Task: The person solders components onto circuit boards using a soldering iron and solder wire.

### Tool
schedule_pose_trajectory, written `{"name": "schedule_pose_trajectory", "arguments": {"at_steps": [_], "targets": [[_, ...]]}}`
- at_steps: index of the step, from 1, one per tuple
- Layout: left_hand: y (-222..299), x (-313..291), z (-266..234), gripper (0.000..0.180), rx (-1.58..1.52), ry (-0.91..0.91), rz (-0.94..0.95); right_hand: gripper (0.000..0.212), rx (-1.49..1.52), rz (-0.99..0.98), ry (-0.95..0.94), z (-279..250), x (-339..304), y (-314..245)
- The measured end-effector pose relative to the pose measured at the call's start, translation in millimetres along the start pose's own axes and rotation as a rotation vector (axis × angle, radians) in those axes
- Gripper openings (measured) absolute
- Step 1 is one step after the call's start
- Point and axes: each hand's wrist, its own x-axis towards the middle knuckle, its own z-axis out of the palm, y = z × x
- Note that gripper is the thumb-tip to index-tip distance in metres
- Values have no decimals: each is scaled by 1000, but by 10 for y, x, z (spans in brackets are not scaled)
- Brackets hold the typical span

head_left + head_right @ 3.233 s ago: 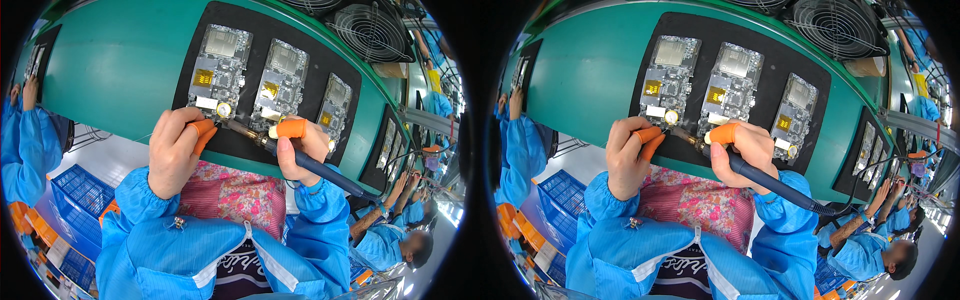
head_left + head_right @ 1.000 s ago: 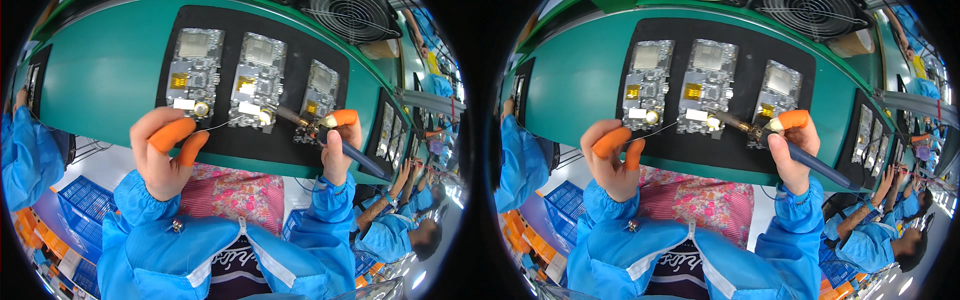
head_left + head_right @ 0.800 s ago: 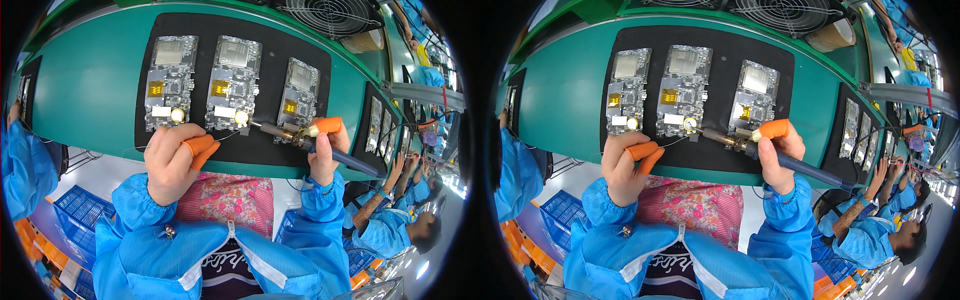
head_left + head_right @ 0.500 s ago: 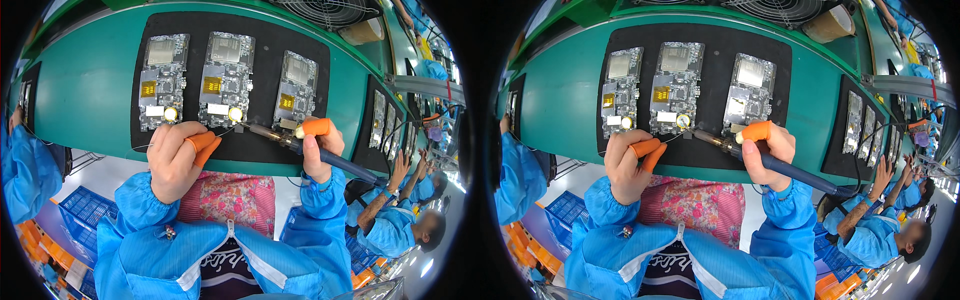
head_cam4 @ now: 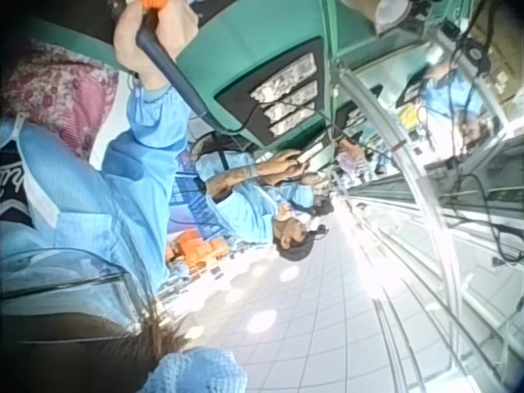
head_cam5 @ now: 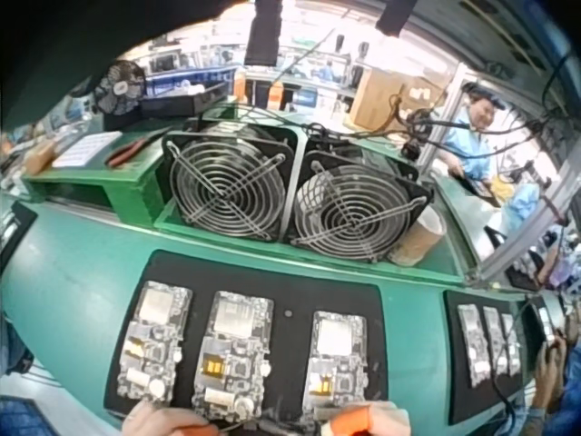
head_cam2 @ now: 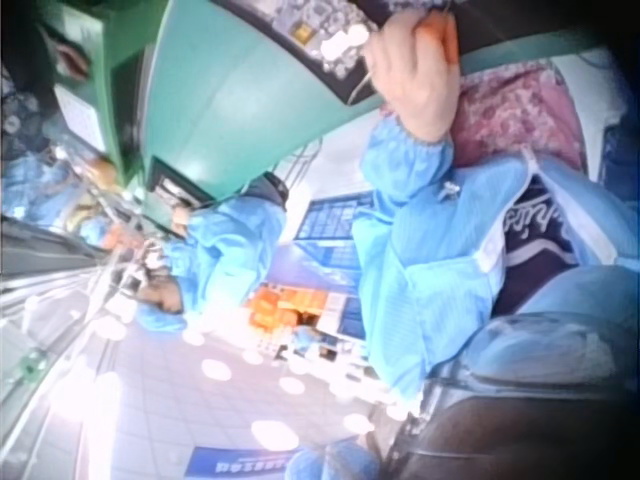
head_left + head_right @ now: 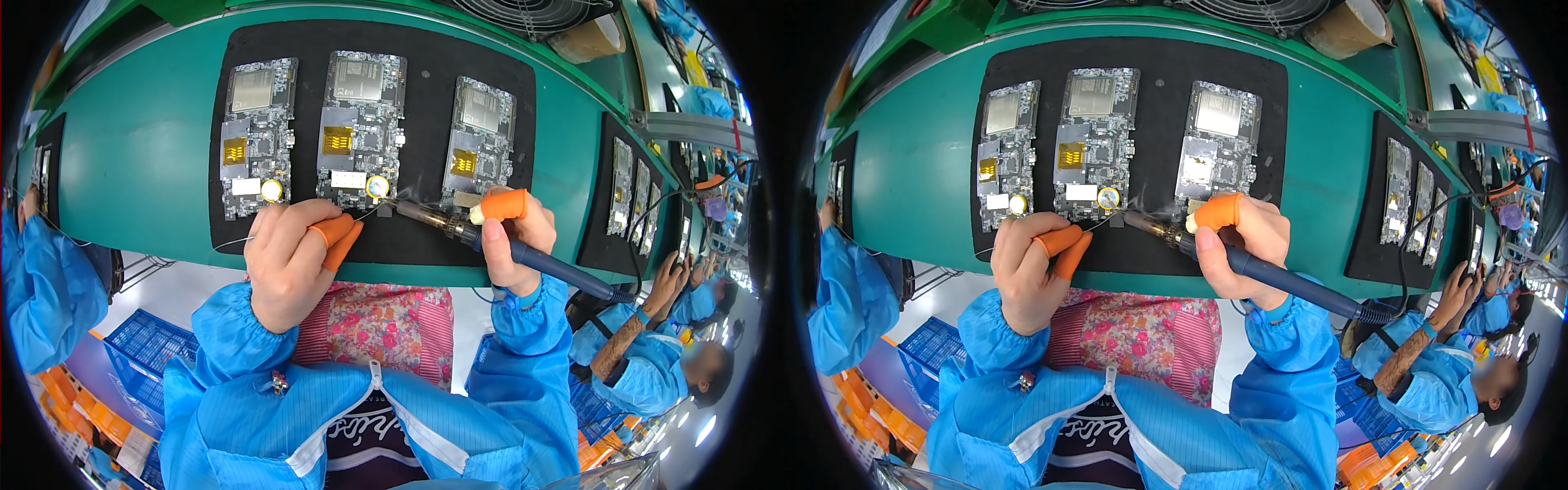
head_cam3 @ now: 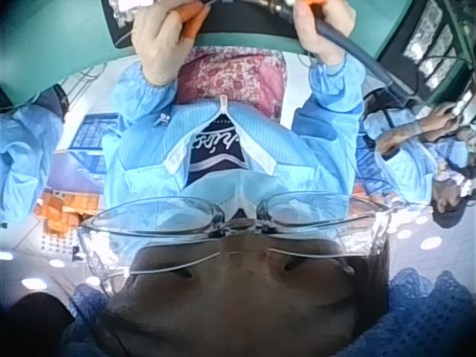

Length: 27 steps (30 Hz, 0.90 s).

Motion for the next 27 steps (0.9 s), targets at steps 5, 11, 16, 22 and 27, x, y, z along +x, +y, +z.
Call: {"name": "schedule_pose_trajectory", "arguments": {"at_steps": [5, 11, 16, 22, 27], "targets": [[1, 23, 79, 22, 35, 5, 45, 8, -13, -47, 2, 12, 15, 8], [15, 46, 24, 26, 16, -70, 24, 8, 21, -59, 3, 18, 17, 9], [56, 10, -126, 40, -126, 0, -294, 10, 43, 13, 94, -21, -25, -29], [4, -20, -199, 24, -74, -49, -209, 10, 66, 9, 54, -16, -14, -29], [-3, -3, -135, 23, -46, -31, -140, 9, 44, -15, 34, 43, 13, -55]]}}
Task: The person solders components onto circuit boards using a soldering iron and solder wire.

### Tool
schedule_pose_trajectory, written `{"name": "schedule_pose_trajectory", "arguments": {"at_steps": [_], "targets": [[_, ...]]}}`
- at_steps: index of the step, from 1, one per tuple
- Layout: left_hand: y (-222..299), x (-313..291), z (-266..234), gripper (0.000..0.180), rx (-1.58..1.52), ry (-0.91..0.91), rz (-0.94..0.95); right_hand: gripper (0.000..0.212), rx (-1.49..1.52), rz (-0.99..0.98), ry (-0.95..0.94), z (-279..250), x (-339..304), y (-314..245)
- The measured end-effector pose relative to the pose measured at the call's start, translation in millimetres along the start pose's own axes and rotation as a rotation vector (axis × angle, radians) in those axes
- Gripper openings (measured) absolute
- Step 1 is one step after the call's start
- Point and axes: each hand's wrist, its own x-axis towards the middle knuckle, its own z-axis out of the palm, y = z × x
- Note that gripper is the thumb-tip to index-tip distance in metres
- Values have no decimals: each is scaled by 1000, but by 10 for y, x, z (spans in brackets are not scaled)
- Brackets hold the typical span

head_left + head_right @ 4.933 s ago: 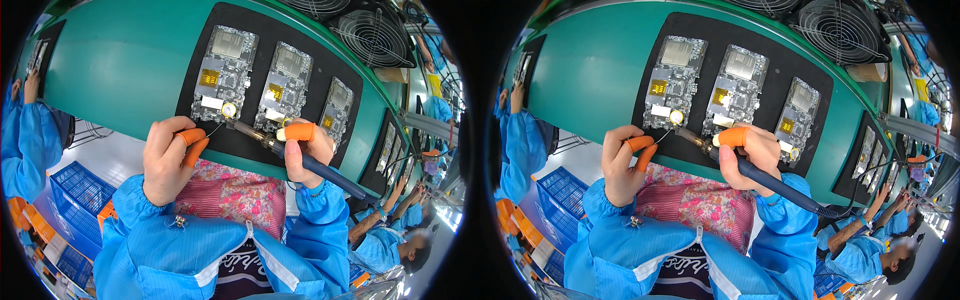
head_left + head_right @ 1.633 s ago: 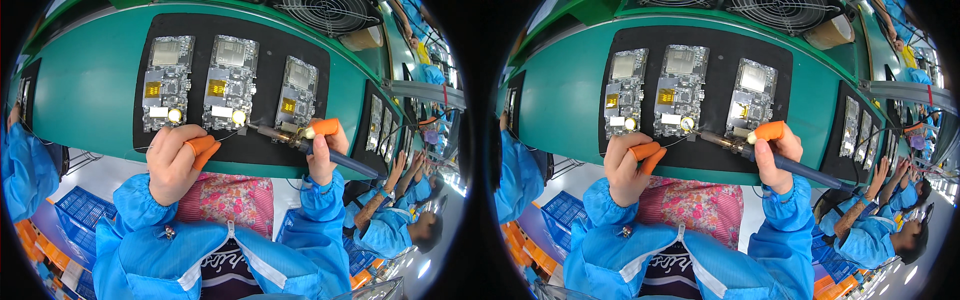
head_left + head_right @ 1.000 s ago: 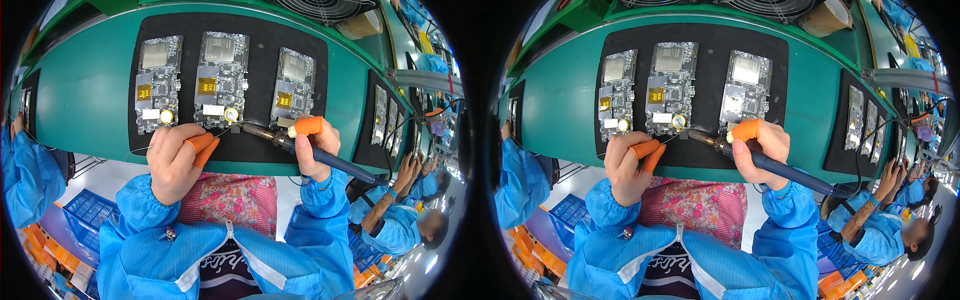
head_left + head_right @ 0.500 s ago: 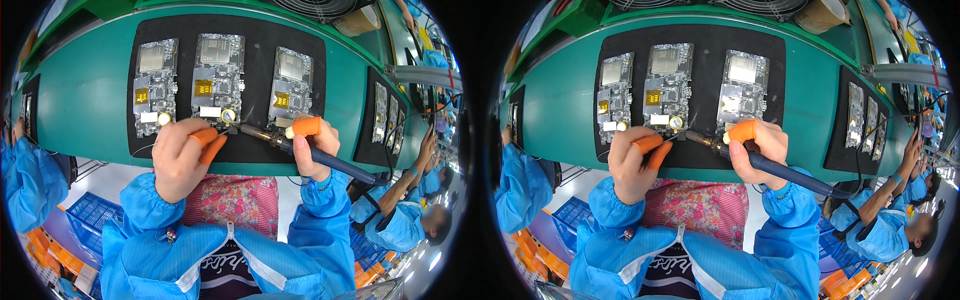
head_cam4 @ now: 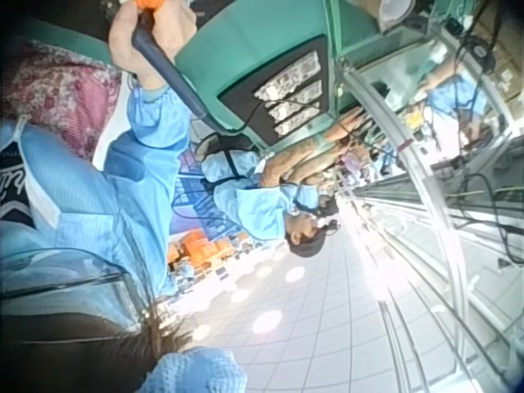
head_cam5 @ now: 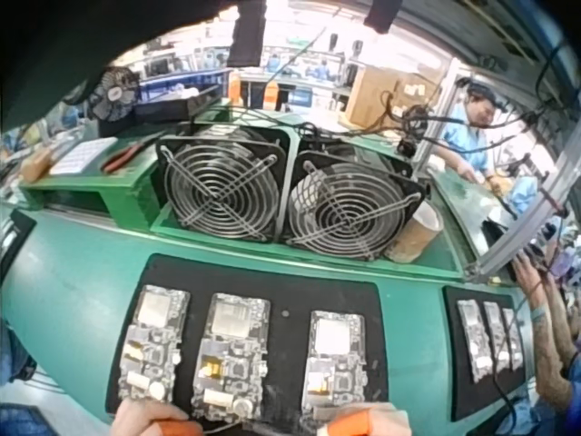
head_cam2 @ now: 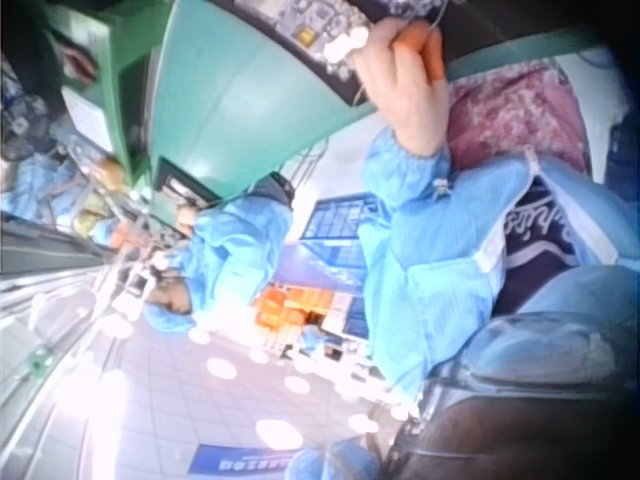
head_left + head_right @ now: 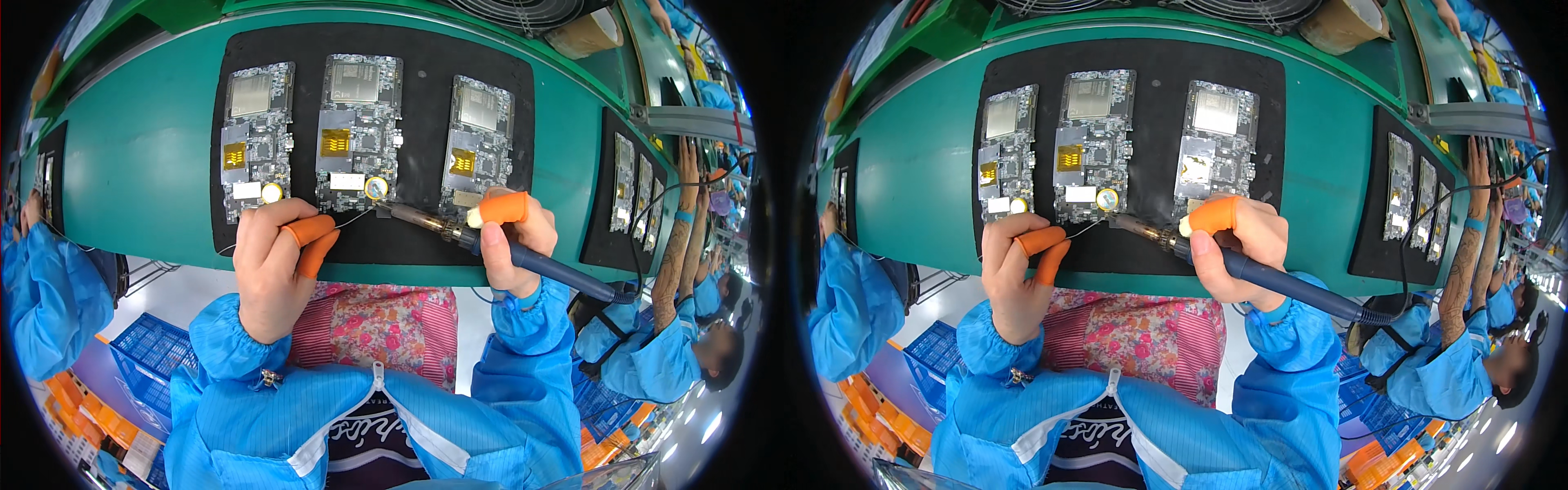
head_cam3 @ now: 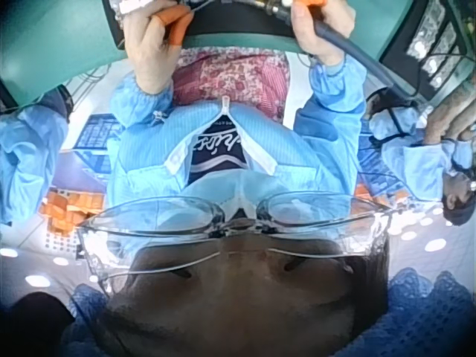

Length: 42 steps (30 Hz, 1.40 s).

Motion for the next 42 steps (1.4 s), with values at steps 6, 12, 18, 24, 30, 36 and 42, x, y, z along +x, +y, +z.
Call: {"name": "schedule_pose_trajectory", "arguments": {"at_steps": [6, 12, 18, 24, 30, 36, 42], "targets": [[-19, 28, 17, 22, 15, -4, 29, 8, -19, -4, -91, 21, 53, -18], [17, 50, 51, 21, 35, 1, 36, 9, -33, -35, -96, 12, 68, -28], [35, 94, 138, 21, 94, -19, 91, 9, -32, -59, -87, 6, 44, 11], [-3, 116, 176, 21, 133, -31, 145, 10, -33, -81, -83, 26, 64, 3], [89, 97, 45, 24, -141, -42, -88, 9, -2, -42, 3, -26, 14, 1], [143, 102, -29, 30, -85, 5, -125, 16, 62, 145, 183, -274, -172, 98], [379, 135, 254, 30, -297, 105, -128, 26, 271, 197, 353, -555, -292, 250]]}}
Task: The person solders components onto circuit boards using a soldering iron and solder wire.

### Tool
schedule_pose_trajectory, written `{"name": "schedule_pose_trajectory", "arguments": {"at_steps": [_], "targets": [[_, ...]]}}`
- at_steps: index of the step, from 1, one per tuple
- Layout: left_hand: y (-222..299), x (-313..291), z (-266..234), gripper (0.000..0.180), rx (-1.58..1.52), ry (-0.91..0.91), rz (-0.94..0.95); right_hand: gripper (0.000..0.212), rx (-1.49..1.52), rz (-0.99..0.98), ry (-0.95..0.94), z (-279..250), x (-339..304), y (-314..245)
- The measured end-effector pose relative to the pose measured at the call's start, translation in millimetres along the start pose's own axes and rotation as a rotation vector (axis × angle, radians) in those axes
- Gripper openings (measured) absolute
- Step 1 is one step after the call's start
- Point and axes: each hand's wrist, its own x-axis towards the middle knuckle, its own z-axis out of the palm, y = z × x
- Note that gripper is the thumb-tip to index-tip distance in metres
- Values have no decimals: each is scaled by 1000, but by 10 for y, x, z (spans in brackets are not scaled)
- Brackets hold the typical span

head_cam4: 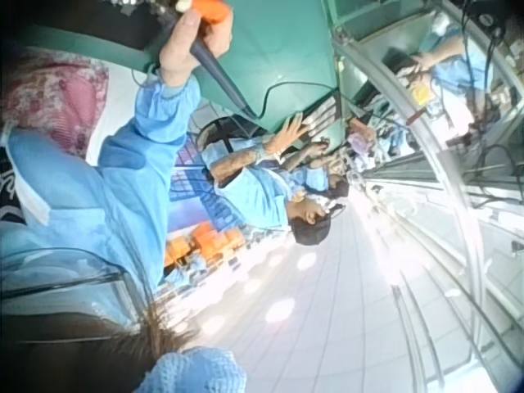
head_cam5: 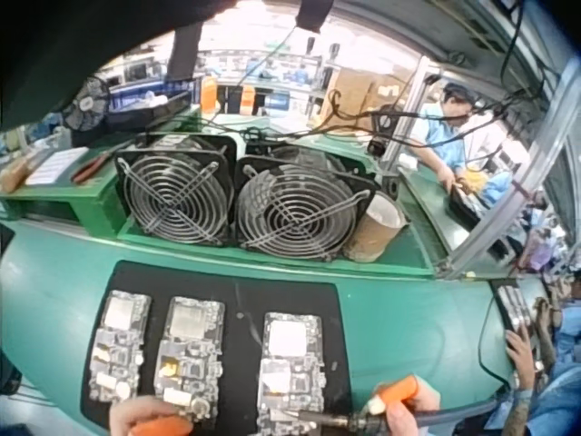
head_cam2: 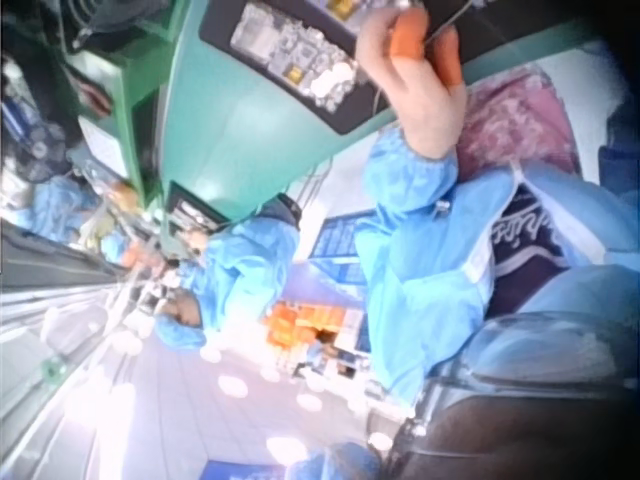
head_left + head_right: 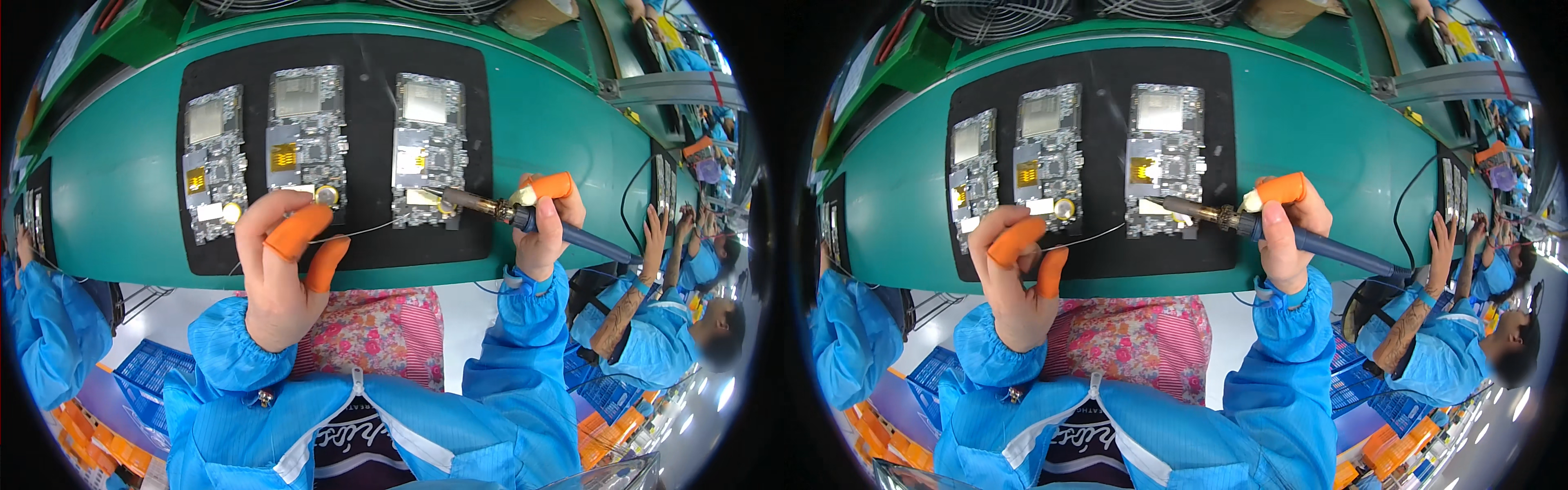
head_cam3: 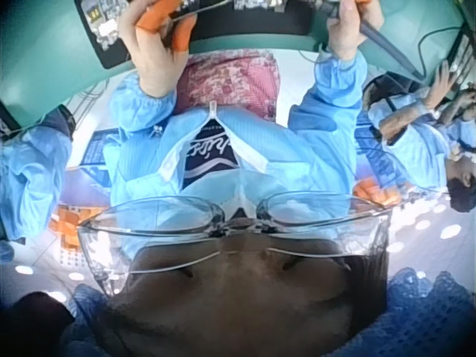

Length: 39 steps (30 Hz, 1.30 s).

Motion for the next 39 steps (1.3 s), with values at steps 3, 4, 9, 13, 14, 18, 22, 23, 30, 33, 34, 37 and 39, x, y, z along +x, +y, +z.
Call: {"name": "schedule_pose_trajectory", "arguments": {"at_steps": [3, 4, 9, 13, 14, 18, 22, 23, 30, 33, 34, 37, 39], "targets": [[-7, 44, 72, 27, 92, -184, 250, 29, -38, -8, 55, -123, -40, 5], [4, 44, 109, 26, 92, -243, 272, 30, -44, -7, 63, -163, -56, 2], [8, 0, 305, 24, 60, -233, 286, 30, -175, -46, -10, -269, -124, -19], [-6, -19, 363, 24, 57, -243, 275, 32, -318, -64, -70, -280, -132, -104], [-2, -16, 368, 24, 57, -248, 276, 38, -376, -23, -88, -285, -137, -129], [-1, -11, 374, 24, 88, -259, 294, 18, -314, -152, -115, -264, -74, -96], [2, -13, 394, 23, 104, -264, 306, 13, -317, -131, -141, -249, -70, -96], [3, -17, 397, 23, 104, -266, 307, 11, -321, -142, -143, -245, -67, -99], [-5, -8, 434, 23, 130, -290, 335, 10, -298, -154, -153, -234, -70, -110], [13, 16, 472, 22, 151, -294, 368, 9, -288, -151, -147, -236, -83, -125], [21, 25, 482, 22, 160, -299, 386, 21, -343, -101, -156, -262, -108, -135], [38, 46, 511, 22, 171, -314, 404, 33, -396, -55, -173, -280, -123, -135], [49, 60, 534, 21, 179, -315, 410, 32, -394, -59, -181, -277, -117, -132]]}}
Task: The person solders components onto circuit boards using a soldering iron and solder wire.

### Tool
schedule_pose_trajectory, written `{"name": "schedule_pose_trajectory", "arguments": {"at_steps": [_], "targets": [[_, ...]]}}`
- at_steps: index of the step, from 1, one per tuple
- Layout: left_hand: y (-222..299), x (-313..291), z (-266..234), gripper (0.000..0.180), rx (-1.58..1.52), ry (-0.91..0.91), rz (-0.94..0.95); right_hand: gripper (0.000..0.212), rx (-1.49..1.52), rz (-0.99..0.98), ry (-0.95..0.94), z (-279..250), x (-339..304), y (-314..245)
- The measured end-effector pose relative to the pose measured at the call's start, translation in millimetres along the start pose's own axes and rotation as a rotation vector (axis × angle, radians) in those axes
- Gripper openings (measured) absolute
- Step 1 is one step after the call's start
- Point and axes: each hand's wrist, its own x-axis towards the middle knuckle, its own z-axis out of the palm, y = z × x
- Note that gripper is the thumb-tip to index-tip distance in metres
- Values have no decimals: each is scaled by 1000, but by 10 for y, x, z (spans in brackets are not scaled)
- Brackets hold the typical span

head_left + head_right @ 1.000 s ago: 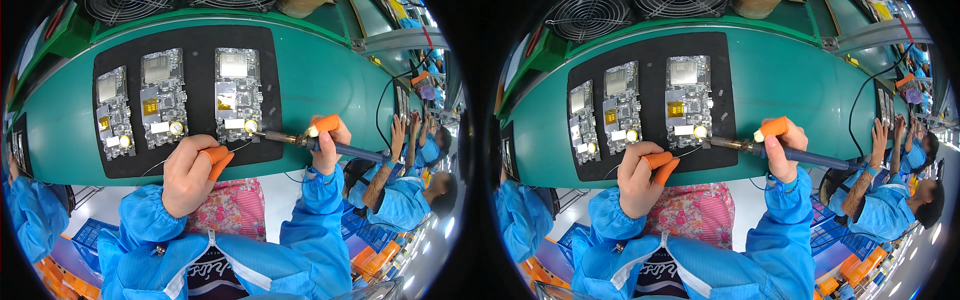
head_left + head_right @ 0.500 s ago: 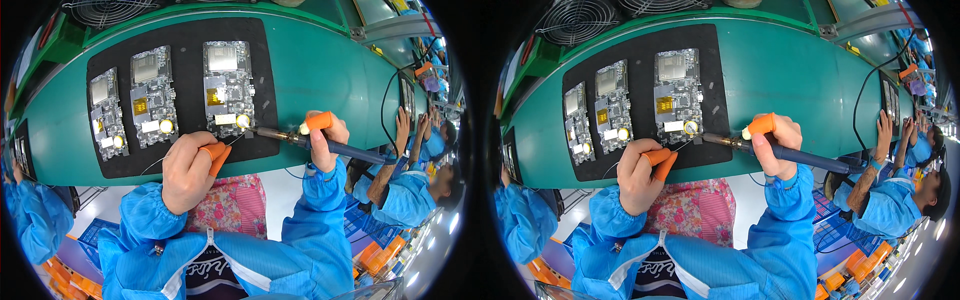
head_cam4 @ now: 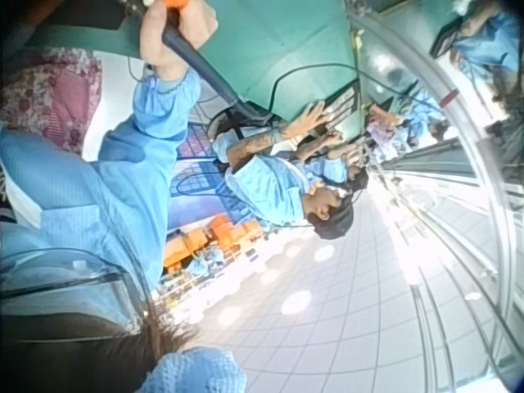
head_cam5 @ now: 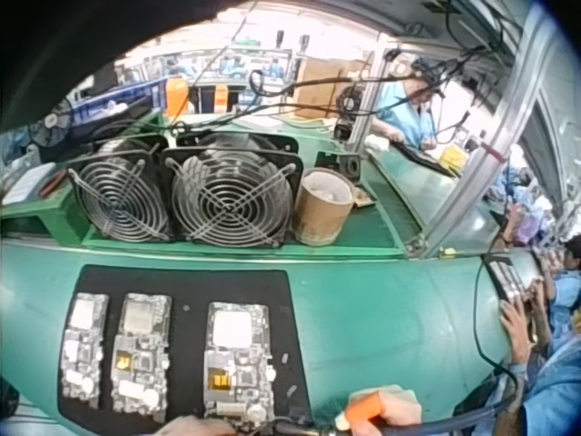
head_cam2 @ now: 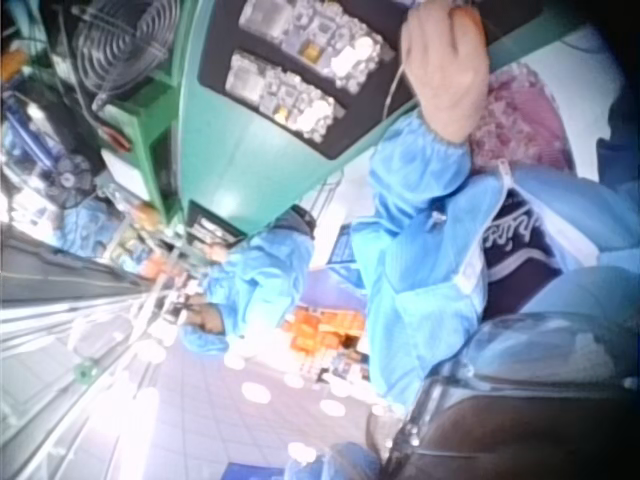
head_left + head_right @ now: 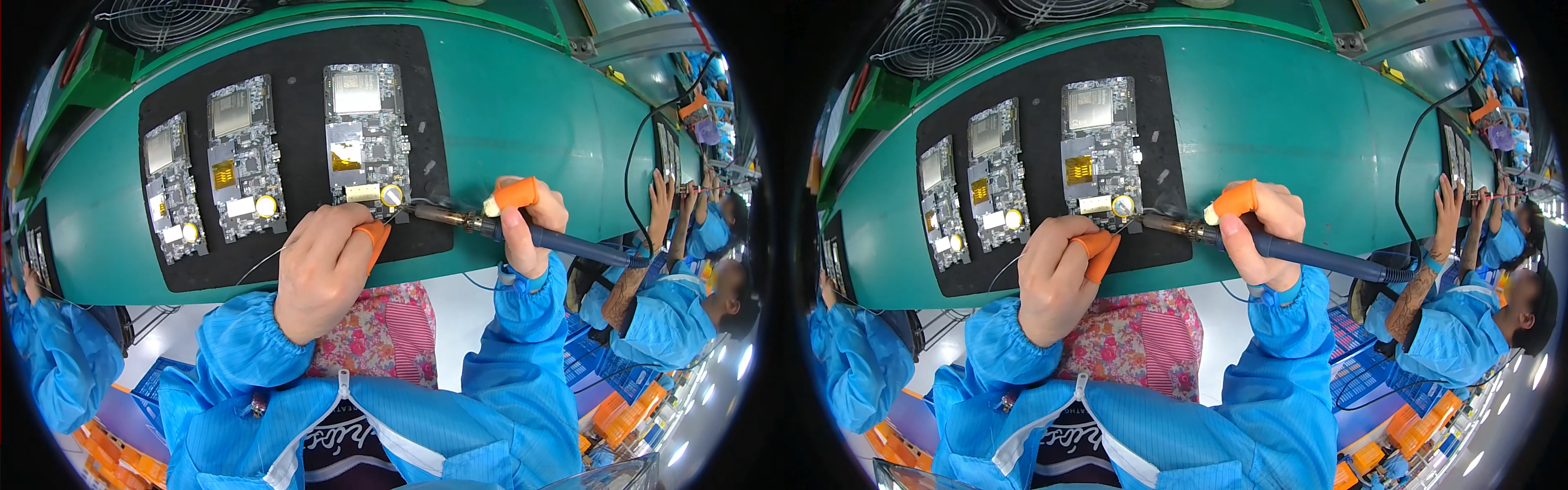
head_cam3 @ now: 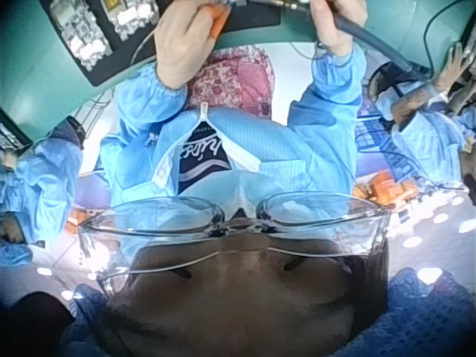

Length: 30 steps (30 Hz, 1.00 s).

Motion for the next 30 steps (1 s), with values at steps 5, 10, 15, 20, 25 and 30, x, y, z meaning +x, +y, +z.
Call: {"name": "schedule_pose_trajectory", "arguments": {"at_steps": [5, 10, 15, 20, 25, 30], "targets": [[31, 62, 13, 20, 34, -3, 19, 31, 8, -27, -4, 5, -8, 11], [68, 13, -82, 21, -22, -66, -54, 9, 116, -149, 36, 55, 60, 0], [119, -40, -228, 22, -142, 32, -292, 15, 130, -101, 112, 16, 8, 14], [62, -102, -249, 23, -39, -3, -209, 17, 141, -55, 146, 9, -6, -24], [37, -74, -187, 24, 0, 6, -136, 13, 172, -127, 76, 64, 19, -18], [17, -67, -158, 24, 17, 4, -134, 7, 106, -161, 3, 94, 69, -52]]}}
